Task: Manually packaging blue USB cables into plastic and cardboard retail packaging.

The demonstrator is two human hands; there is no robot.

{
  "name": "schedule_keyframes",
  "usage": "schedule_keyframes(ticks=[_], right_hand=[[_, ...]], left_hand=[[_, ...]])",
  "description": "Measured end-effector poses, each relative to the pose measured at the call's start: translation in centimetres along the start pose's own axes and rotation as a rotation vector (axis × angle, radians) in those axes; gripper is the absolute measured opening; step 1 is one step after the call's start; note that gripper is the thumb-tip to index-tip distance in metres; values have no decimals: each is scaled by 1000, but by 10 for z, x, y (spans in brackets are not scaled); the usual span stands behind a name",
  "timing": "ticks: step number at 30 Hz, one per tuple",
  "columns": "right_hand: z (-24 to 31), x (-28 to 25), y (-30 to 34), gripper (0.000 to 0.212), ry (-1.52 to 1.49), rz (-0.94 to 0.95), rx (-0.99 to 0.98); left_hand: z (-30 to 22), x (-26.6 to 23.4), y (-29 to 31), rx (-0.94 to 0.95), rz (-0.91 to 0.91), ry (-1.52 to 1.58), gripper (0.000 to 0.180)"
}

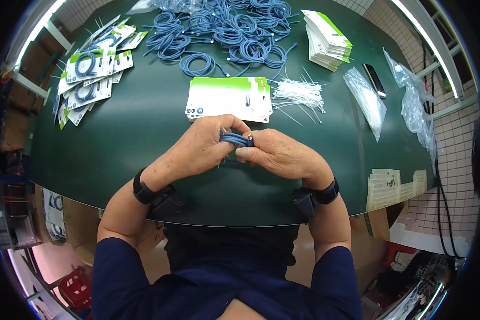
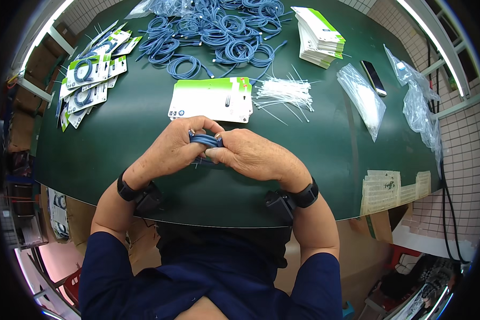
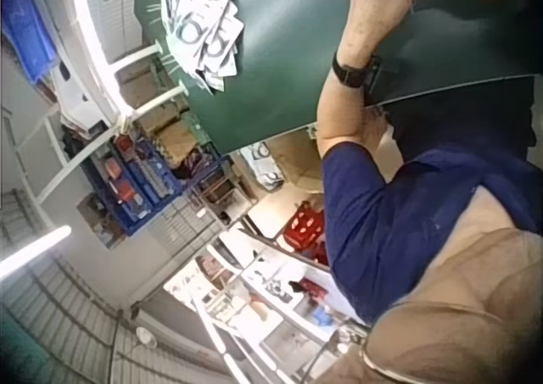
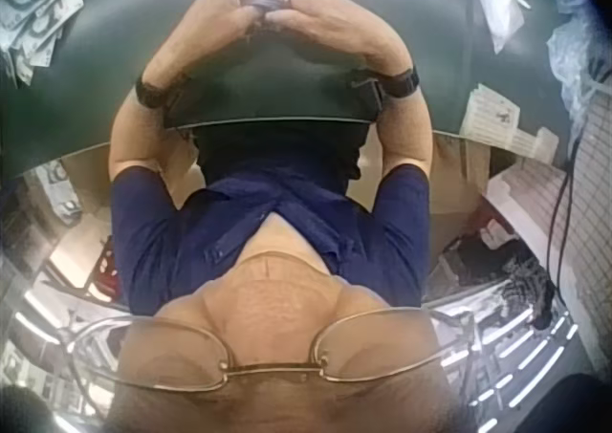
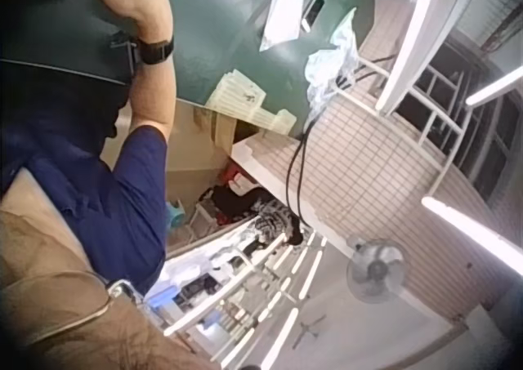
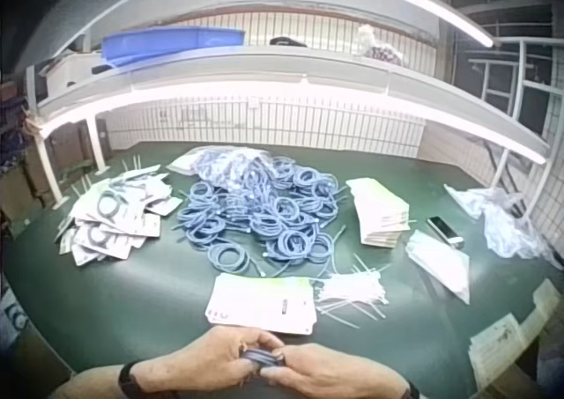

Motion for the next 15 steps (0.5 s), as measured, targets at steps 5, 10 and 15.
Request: schedule_keyframes(ticks=[5,10,15], right_hand=[[6,-7,-2,40,105,-45,20],[-6,-20,4,37,9,-179,109],[-8,-48,19,35,-284,-505,124]], left_hand=[[-3,-6,0,15,-38,19,36],[-5,-21,6,111,-249,84,46],[-61,-56,89,863,-1175,-205,73]])
Point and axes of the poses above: each hand's wrist, its own y-axis away from the middle knuckle, its own x-axis out of the palm, z = x × y, the point moved 10 cm from there along -y, towards the middle knuckle, and after that the axes turned 14 degrees about -x, right-handed, at the moved point
